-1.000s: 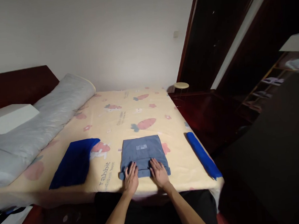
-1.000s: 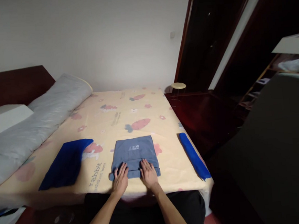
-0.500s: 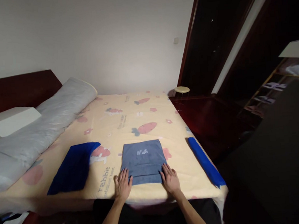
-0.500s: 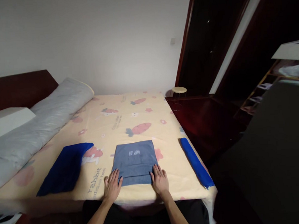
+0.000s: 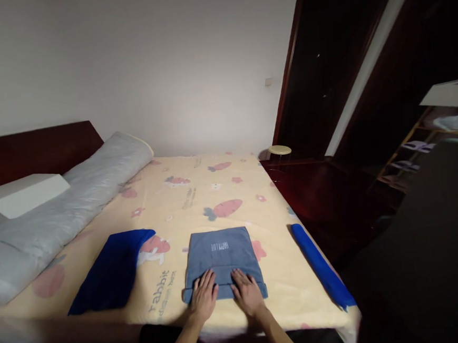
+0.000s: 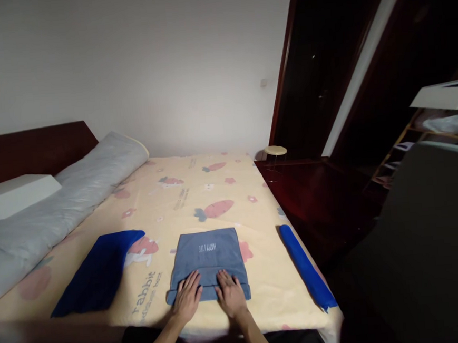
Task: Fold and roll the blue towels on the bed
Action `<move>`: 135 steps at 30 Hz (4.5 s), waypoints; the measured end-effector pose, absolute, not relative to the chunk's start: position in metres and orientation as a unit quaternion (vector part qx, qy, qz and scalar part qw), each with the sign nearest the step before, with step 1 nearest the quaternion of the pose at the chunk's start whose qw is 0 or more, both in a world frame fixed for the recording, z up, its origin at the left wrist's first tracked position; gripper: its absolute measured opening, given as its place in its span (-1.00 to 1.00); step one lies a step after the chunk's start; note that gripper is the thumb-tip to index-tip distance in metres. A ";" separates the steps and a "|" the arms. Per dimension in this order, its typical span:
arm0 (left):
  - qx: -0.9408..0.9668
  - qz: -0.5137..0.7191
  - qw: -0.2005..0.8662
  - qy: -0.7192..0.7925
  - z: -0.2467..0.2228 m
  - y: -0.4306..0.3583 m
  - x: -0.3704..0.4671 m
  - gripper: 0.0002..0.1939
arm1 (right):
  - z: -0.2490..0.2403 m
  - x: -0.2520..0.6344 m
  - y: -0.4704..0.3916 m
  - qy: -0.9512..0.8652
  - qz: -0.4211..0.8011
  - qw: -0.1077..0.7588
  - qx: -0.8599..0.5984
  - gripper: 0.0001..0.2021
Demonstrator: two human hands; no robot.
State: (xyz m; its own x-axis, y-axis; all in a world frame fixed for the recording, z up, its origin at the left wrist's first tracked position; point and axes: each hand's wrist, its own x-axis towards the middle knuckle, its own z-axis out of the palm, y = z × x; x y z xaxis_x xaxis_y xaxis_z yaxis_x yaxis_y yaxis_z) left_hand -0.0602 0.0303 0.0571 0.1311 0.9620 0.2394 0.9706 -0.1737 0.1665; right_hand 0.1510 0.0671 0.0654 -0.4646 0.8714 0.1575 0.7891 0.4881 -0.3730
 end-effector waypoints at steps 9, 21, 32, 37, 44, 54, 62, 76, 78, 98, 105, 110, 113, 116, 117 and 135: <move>-0.705 -0.119 0.057 -0.697 0.060 0.017 -0.105 -0.57 | 0.049 0.222 0.078 -0.817 0.056 0.209 -0.534 -0.59; -0.732 -0.158 0.055 -0.660 0.043 -0.003 -0.071 -0.55 | 0.068 0.205 0.040 -0.849 0.062 0.270 -0.450 -0.66; -0.687 -0.175 0.080 -0.701 0.047 -0.006 -0.088 -0.58 | 0.063 0.208 0.045 -0.821 0.039 0.281 -0.495 -0.65; -0.683 -0.208 0.065 -0.697 0.054 -0.010 -0.086 -0.64 | 0.071 0.206 0.043 -0.828 0.062 0.269 -0.487 -0.82; -0.665 -0.218 0.064 -0.711 0.066 -0.016 -0.090 -0.71 | 0.071 0.204 0.042 -0.816 0.055 0.261 -0.513 -0.86; -0.634 -0.180 0.058 -0.750 0.083 0.000 -0.096 -0.73 | 0.079 0.204 0.057 -0.803 0.029 0.229 -0.549 -0.83; -0.631 -0.184 0.042 -0.753 0.082 0.021 -0.063 -0.57 | 0.066 0.167 0.053 -0.804 0.015 0.290 -0.519 -0.58; -0.692 -0.235 0.010 -0.682 0.062 0.008 -0.078 -0.62 | 0.049 0.183 0.060 -0.834 0.020 0.262 -0.485 -0.61; -0.657 -0.241 0.028 -0.714 0.062 0.002 -0.090 -0.63 | 0.047 0.199 0.063 -0.819 0.008 0.251 -0.516 -0.61; -0.692 -0.228 -0.050 -0.683 0.065 0.016 -0.058 -0.65 | 0.077 0.189 0.072 -0.776 0.059 0.201 -0.596 -0.57; -0.743 -0.194 -0.086 -0.635 0.064 0.036 -0.019 -0.38 | 0.088 0.147 0.064 -0.850 0.128 0.192 -0.474 -0.56; -0.690 -0.188 -0.062 -0.696 0.071 0.033 -0.041 -0.54 | 0.081 0.163 0.070 -0.822 0.115 0.182 -0.527 -0.54; -0.647 -0.190 -0.033 -0.738 0.073 0.022 -0.064 -0.58 | 0.077 0.189 0.075 -0.784 0.084 0.155 -0.596 -0.53; -0.636 -0.204 -0.004 -0.744 0.070 0.020 -0.067 -0.57 | 0.081 0.192 0.075 -0.776 0.069 0.153 -0.608 -0.52; -0.648 -0.211 -0.005 -0.732 0.068 0.023 -0.062 -0.56 | 0.084 0.186 0.074 -0.787 0.078 0.163 -0.589 -0.52; -0.710 -0.173 -0.035 -0.682 0.055 0.041 -0.031 -0.53 | 0.082 0.175 0.072 -0.806 0.101 0.172 -0.558 -0.55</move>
